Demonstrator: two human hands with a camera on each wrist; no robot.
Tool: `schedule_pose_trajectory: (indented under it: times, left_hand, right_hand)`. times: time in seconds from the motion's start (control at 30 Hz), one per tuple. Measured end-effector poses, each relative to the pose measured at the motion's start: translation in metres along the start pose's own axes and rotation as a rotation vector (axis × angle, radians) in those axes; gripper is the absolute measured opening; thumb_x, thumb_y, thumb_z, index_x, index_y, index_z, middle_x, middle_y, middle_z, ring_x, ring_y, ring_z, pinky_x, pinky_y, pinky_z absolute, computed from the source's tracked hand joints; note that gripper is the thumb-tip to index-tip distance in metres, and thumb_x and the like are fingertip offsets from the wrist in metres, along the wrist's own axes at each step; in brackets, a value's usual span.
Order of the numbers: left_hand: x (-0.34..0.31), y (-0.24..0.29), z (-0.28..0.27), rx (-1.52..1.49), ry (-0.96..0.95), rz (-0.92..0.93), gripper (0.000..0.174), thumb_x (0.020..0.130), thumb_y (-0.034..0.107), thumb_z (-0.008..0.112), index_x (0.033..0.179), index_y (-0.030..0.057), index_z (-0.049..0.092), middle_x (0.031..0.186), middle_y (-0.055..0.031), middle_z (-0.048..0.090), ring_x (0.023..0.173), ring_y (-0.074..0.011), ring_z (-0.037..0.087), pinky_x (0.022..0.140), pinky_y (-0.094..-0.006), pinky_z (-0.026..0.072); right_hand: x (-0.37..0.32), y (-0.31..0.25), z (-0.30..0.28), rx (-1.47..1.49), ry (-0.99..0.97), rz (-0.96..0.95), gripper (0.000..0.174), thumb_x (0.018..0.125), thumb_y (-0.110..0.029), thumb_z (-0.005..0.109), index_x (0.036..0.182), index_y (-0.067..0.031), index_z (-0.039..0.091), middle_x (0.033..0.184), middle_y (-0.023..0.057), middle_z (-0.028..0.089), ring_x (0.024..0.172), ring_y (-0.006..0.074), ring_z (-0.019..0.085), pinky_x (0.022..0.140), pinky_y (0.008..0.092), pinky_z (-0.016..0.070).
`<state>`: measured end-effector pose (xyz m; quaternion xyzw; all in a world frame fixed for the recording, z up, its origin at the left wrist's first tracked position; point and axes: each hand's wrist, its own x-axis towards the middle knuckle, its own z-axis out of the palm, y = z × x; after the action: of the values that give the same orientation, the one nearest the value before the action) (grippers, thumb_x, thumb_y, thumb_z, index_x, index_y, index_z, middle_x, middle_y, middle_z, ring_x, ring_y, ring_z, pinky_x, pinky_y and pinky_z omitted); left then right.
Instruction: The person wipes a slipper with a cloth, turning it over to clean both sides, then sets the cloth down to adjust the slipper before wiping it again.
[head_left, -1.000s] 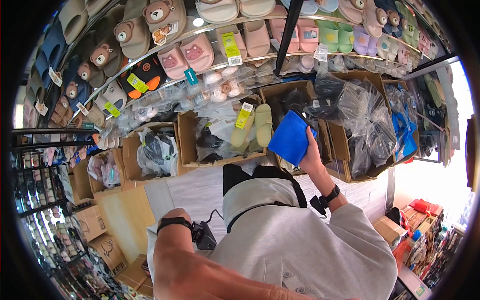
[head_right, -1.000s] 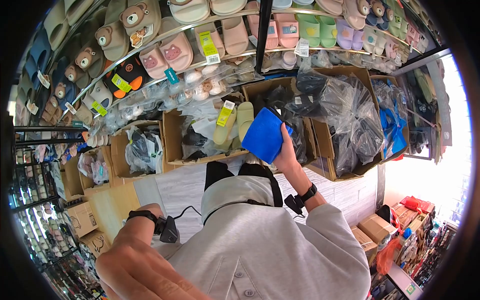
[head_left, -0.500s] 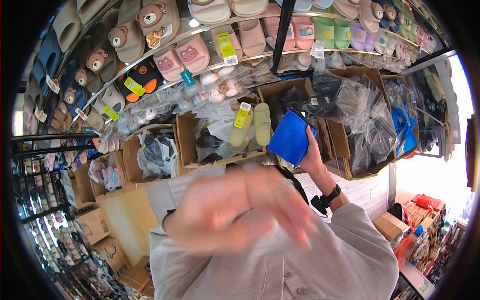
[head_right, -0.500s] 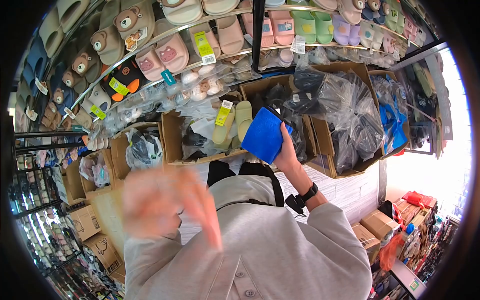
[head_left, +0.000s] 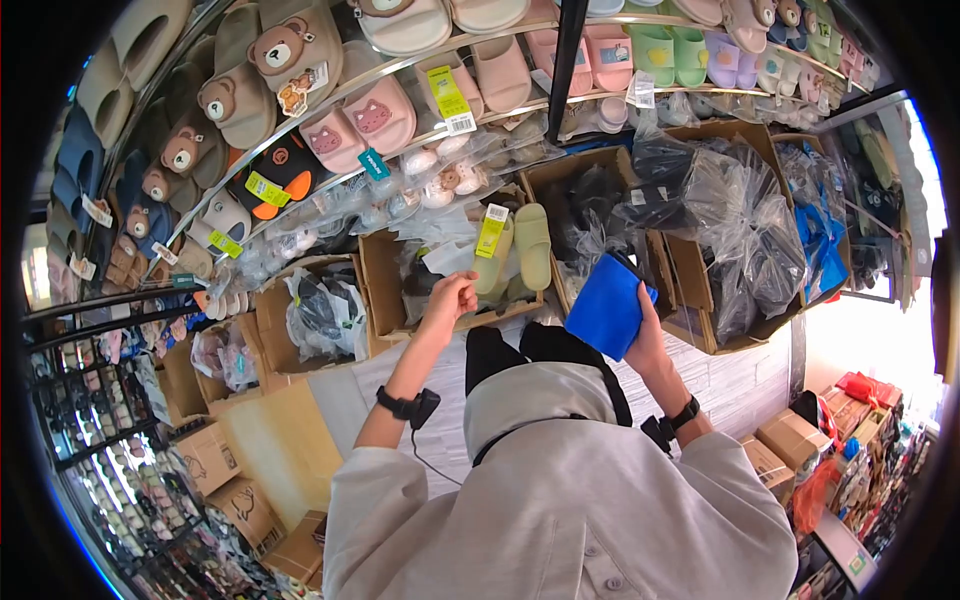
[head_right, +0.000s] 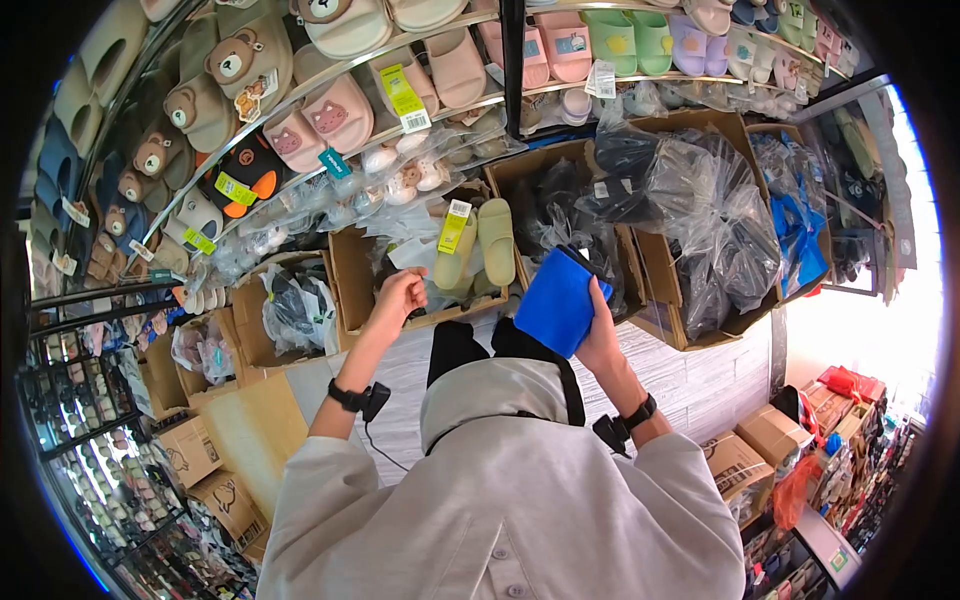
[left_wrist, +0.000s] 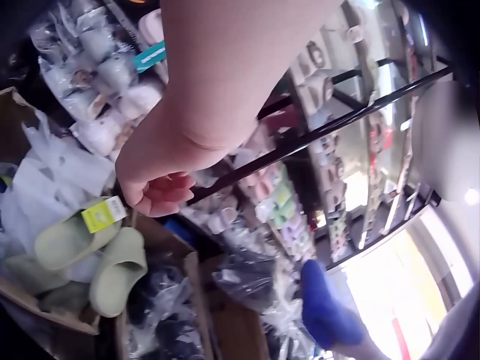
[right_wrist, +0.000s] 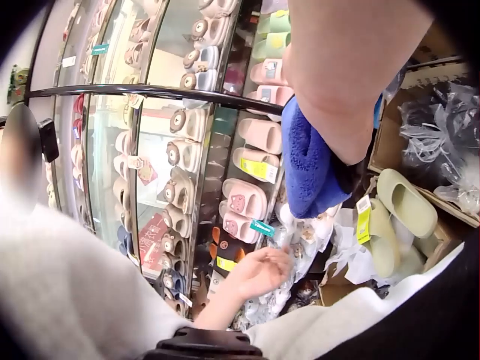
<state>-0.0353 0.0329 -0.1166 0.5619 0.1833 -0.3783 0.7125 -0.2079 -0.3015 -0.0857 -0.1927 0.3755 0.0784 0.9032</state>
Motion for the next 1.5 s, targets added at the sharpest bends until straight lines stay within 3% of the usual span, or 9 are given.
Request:
schedule_pose_trajectory:
  times: [0.27, 0.4, 0.53, 0.77, 0.9, 1.03, 1.17, 1.3, 1.5]
  left_hand:
    - [0.138, -0.135, -0.047, 0.235, 0.219, -0.151, 0.024, 0.102, 0.025, 0.064, 0.115, 0.0053, 0.069, 0.088, -0.0028, 0.068, 0.076, -0.0137, 0.07, 0.071, -0.03, 0.0593]
    - [0.155, -0.163, -0.03, 0.682, -0.098, 0.033, 0.028, 0.103, 0.026, 0.064, 0.113, -0.0004, 0.067, 0.087, -0.0088, 0.075, 0.077, -0.0173, 0.074, 0.071, -0.0328, 0.0575]
    - [0.179, -0.159, -0.031, 0.844, 0.001, 0.127, 0.032, 0.097, 0.028, 0.071, 0.113, 0.0, 0.068, 0.088, -0.0128, 0.078, 0.083, -0.0273, 0.077, 0.076, -0.0402, 0.0588]
    - [0.21, -0.13, -0.041, 1.278, 0.41, -0.018, 0.059, 0.087, 0.015, 0.073, 0.14, -0.0016, 0.051, 0.138, -0.0274, 0.06, 0.123, -0.0463, 0.064, 0.102, -0.0547, 0.0552]
    - [0.244, -0.159, -0.071, 1.149, 0.506, 0.252, 0.057, 0.09, 0.008, 0.071, 0.143, 0.0012, 0.052, 0.136, -0.0236, 0.063, 0.127, -0.0468, 0.059, 0.109, -0.0532, 0.049]
    - [0.256, -0.153, -0.07, 1.052, 0.402, 0.387, 0.042, 0.091, 0.002, 0.071, 0.131, 0.003, 0.061, 0.127, -0.0249, 0.068, 0.125, -0.046, 0.061, 0.101, -0.0535, 0.0501]
    - [0.273, -0.154, -0.074, 0.99, 0.422, 0.476, 0.026, 0.094, 0.008, 0.07, 0.119, 0.0014, 0.069, 0.111, -0.0264, 0.074, 0.109, -0.0478, 0.069, 0.089, -0.0538, 0.0539]
    - [0.271, -0.14, -0.071, 1.01, 0.409, 0.362, 0.019, 0.098, 0.015, 0.065, 0.109, 0.0031, 0.074, 0.103, -0.0265, 0.076, 0.103, -0.0487, 0.071, 0.085, -0.0528, 0.0555]
    - [0.234, -0.142, -0.052, 0.814, 0.368, 0.477, 0.027, 0.097, 0.008, 0.06, 0.119, 0.0015, 0.073, 0.106, -0.0263, 0.076, 0.104, -0.0458, 0.073, 0.088, -0.0481, 0.0555]
  right_hand:
    - [-0.025, 0.015, -0.019, -0.052, 0.155, -0.006, 0.071, 0.108, -0.057, 0.056, 0.154, -0.0037, 0.05, 0.15, 0.0145, 0.062, 0.134, 0.0284, 0.063, 0.117, 0.0464, 0.0488]
    - [-0.018, 0.022, -0.021, -0.11, 0.208, 0.0, 0.072, 0.109, -0.057, 0.056, 0.155, -0.0025, 0.049, 0.151, 0.0151, 0.061, 0.135, 0.0274, 0.063, 0.117, 0.0445, 0.0493]
    - [-0.004, 0.024, -0.024, -0.136, 0.207, 0.005, 0.071, 0.109, -0.057, 0.055, 0.154, -0.0016, 0.049, 0.15, 0.0149, 0.062, 0.134, 0.0263, 0.063, 0.116, 0.0433, 0.0497]
    - [-0.007, 0.031, -0.047, -0.044, 0.19, -0.025, 0.071, 0.11, -0.055, 0.055, 0.154, -0.0007, 0.049, 0.15, 0.0158, 0.061, 0.133, 0.0281, 0.064, 0.116, 0.044, 0.0505]
    - [-0.024, 0.044, -0.073, -0.002, 0.253, -0.076, 0.069, 0.11, -0.056, 0.054, 0.155, -0.0029, 0.049, 0.149, 0.014, 0.062, 0.134, 0.0269, 0.063, 0.117, 0.0441, 0.0497]
    - [-0.049, 0.055, -0.083, 0.056, 0.342, -0.085, 0.065, 0.109, -0.056, 0.055, 0.149, -0.005, 0.055, 0.142, 0.0116, 0.067, 0.128, 0.0249, 0.066, 0.113, 0.0433, 0.0519]
    - [-0.062, 0.067, -0.094, 0.091, 0.406, -0.112, 0.063, 0.109, -0.055, 0.056, 0.146, -0.0048, 0.057, 0.138, 0.011, 0.069, 0.124, 0.0249, 0.068, 0.111, 0.0433, 0.0536]
    - [-0.067, 0.071, -0.092, 0.082, 0.411, -0.103, 0.063, 0.109, -0.055, 0.056, 0.147, -0.0046, 0.056, 0.14, 0.0111, 0.068, 0.126, 0.0249, 0.067, 0.112, 0.0433, 0.053]
    - [-0.048, 0.066, -0.08, 0.017, 0.34, -0.066, 0.067, 0.109, -0.056, 0.056, 0.151, -0.0038, 0.053, 0.143, 0.0116, 0.066, 0.128, 0.0251, 0.066, 0.114, 0.0439, 0.0517]
